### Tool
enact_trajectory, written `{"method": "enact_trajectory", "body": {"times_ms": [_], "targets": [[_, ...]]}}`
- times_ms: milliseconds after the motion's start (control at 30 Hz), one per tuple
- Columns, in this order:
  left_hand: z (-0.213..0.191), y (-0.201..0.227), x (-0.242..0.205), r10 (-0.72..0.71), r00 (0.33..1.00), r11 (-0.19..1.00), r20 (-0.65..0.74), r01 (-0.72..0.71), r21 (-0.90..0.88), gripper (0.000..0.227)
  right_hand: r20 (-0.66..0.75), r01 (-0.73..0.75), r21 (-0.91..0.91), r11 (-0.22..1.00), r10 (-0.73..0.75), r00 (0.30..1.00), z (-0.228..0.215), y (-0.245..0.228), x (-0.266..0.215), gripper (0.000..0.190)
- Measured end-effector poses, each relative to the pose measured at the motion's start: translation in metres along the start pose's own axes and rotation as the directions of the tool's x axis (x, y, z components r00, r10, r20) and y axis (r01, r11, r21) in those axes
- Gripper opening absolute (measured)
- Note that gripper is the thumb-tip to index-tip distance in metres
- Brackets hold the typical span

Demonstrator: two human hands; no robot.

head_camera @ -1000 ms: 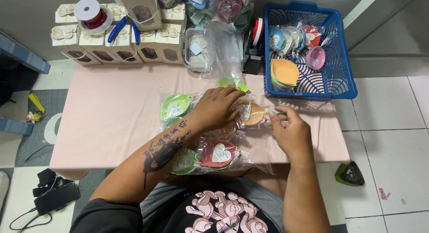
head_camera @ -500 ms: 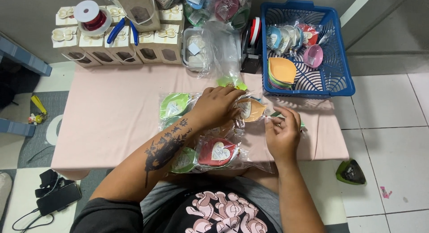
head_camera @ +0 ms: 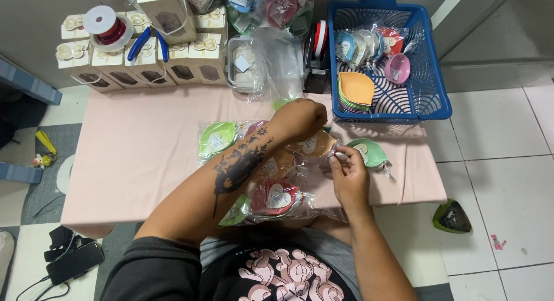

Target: The person is packing small, colorful, leaf-shaped and heart-shaped plastic containers into a clear plastic bag, arranging them neatly.

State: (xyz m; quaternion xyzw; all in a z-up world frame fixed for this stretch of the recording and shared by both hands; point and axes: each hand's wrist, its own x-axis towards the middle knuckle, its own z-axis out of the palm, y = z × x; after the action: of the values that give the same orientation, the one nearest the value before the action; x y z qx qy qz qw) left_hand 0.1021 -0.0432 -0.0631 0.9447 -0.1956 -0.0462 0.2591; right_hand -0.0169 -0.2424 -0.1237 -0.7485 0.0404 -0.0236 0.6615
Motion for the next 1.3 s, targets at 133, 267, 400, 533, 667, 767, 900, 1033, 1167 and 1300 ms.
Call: {"method": "enact_trajectory", "body": {"times_ms": [133, 267, 400, 533, 667, 767, 900, 1033, 1167, 1300], "targets": [[-0.005, 0.009, 0.004, 0.000, 1.000, 1.000, -0.025, -0.001, -0.029, 0.016, -0.009, -0.023, -0.073, 0.997, 0.023, 1.000, 0.001, -0.011, 0.002, 0.033], [-0.010, 0.016, 0.000, -0.023, 0.999, 0.992, -0.037, 0.018, -0.127, 0.015, 0.013, 0.018, -0.275, 0.961, -0.015, 1.000, 0.005, -0.020, 0.006, 0.033], [-0.011, 0.014, -0.001, -0.040, 0.999, 0.981, -0.033, 0.033, -0.191, 0.014, -0.006, 0.147, -0.383, 0.912, -0.162, 0.987, 0.021, -0.014, 0.015, 0.022], [-0.024, 0.019, -0.009, -0.045, 0.998, 0.979, -0.040, 0.036, -0.200, 0.014, -0.039, 0.093, -0.308, 0.947, -0.111, 0.993, 0.031, -0.012, 0.020, 0.037], [-0.026, 0.019, -0.014, -0.019, 0.999, 0.980, -0.047, 0.010, -0.199, 0.015, 0.016, -0.141, -0.067, 0.988, 0.142, 0.990, 0.033, -0.037, 0.015, 0.066], [-0.022, 0.016, -0.015, -0.024, 0.998, 0.975, -0.052, 0.011, -0.221, 0.015, 0.087, -0.226, -0.051, 0.973, 0.230, 0.969, 0.034, -0.059, 0.010, 0.081], [-0.019, 0.014, -0.015, -0.031, 0.998, 0.970, -0.058, 0.016, -0.242, 0.015, 0.098, -0.203, -0.340, 0.918, 0.249, 0.964, 0.035, -0.074, 0.008, 0.083], [-0.016, 0.011, -0.013, -0.041, 0.999, 0.973, -0.030, 0.033, -0.227, 0.016, 0.117, -0.143, -0.395, 0.907, 0.204, 0.972, 0.029, -0.068, 0.012, 0.087], [-0.017, 0.011, -0.013, -0.032, 0.999, 0.970, -0.030, 0.024, -0.243, 0.015, 0.137, -0.110, -0.251, 0.962, 0.148, 0.979, 0.024, -0.043, 0.017, 0.075], [-0.015, 0.012, -0.013, -0.055, 0.998, 0.967, -0.035, 0.044, -0.250, 0.016, 0.058, 0.022, -0.302, 0.953, -0.004, 0.998, 0.026, -0.013, 0.023, 0.053]]}}
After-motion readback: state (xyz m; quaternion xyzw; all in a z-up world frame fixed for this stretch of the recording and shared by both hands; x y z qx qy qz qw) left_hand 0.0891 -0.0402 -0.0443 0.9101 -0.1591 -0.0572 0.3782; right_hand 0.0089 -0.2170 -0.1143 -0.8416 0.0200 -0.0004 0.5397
